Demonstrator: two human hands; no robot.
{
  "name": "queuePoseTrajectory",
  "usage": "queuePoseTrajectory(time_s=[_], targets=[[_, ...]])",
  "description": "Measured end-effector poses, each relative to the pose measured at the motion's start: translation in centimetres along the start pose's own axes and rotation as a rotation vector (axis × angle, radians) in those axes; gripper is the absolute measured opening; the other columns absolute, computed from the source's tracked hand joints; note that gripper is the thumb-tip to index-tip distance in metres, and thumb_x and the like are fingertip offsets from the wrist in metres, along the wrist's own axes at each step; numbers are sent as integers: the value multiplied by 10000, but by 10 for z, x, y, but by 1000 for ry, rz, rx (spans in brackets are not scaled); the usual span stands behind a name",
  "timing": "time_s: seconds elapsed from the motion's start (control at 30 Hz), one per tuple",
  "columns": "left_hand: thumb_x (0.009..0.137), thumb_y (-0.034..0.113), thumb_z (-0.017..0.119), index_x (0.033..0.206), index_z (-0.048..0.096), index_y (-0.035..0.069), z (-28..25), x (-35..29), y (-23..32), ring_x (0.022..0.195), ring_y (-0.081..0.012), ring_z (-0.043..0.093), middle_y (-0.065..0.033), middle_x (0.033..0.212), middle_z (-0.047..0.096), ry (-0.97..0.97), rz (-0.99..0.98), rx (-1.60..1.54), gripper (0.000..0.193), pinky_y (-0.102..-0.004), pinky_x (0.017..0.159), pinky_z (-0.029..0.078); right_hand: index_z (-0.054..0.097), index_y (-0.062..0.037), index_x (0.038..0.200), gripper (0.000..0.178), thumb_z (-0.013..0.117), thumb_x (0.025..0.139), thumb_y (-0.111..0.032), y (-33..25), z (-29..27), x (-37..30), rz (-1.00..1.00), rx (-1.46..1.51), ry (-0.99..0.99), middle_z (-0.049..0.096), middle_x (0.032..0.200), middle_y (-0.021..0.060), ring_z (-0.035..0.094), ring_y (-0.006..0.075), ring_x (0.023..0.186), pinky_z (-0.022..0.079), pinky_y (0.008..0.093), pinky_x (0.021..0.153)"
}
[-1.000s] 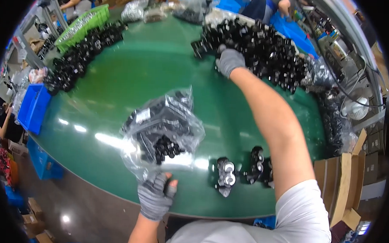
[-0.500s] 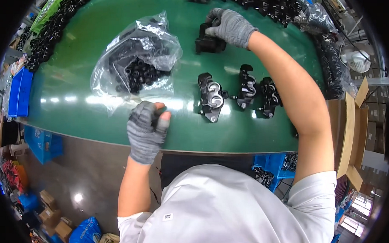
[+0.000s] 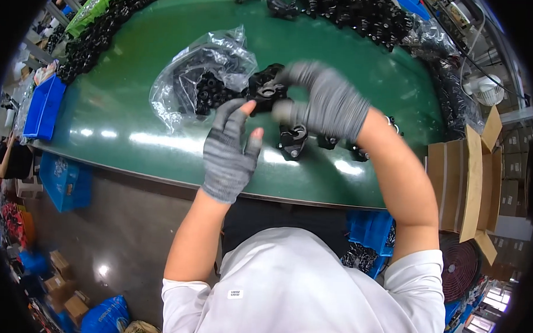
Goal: Assembling, inspecting, and tightening small metal mechanical components on a production line.
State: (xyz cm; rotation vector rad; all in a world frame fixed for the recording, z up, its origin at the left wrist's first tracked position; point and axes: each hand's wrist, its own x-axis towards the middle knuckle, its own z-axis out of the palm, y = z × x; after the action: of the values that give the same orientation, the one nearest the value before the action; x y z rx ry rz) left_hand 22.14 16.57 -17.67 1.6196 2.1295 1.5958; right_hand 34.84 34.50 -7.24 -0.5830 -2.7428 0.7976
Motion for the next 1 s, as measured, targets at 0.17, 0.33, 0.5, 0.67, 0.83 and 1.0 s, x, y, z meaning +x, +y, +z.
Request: queuePoseTrajectory(time_s=[0.17,0.33,0.5,0.67,0.83,1.0], targets=[[892,162,745,1410,587,166,23,48,-9,907,-307,689,-178,1289,632,-207,15,457,541,-404,834,572,696,-51,1206,605,797,759,-446,8,39,-28,-93,-434,-152,619,1324,165,563,356,1269,376,507,1144],[881,234,729,1445,562,152,32,76,5,982,-352,705,-228,1283,625,-336,17,582,593,-463,809,582,700,-65,1222,615,806,728,-415,36,24,-44,107,-520,-165,607,1338,136,543,330,1306,305,532,1193],[877,234,738,1386,588,134,50,79,17,923,-335,702,-192,1109,673,-413,-58,513,540,-468,741,577,685,-52,1253,620,810,753,-397,50,3,-48,61,-512,-135,625,1311,155,560,347,1286,363,504,1173],[896,231,746,1268,617,107,51,46,-20,892,-332,687,-156,1018,671,-232,-162,-59,412,-450,723,567,625,-70,1378,682,787,825,-435,55,-43,-2,219,-223,-211,644,1346,181,582,375,1299,451,450,1129],[877,199,791,1375,536,117,36,1,-2,907,-350,683,-162,1105,660,-236,-112,-185,566,-438,762,561,603,-29,1379,708,841,805,-369,122,-43,116,370,-262,192,624,1394,234,638,361,1231,484,407,1090],[867,324,797,1575,381,175,36,-24,3,890,-376,687,-202,1189,628,-175,3,-77,834,-452,759,566,597,-42,1390,683,850,796,-264,190,23,208,382,-227,578,687,1243,240,663,361,1165,507,392,1050]])
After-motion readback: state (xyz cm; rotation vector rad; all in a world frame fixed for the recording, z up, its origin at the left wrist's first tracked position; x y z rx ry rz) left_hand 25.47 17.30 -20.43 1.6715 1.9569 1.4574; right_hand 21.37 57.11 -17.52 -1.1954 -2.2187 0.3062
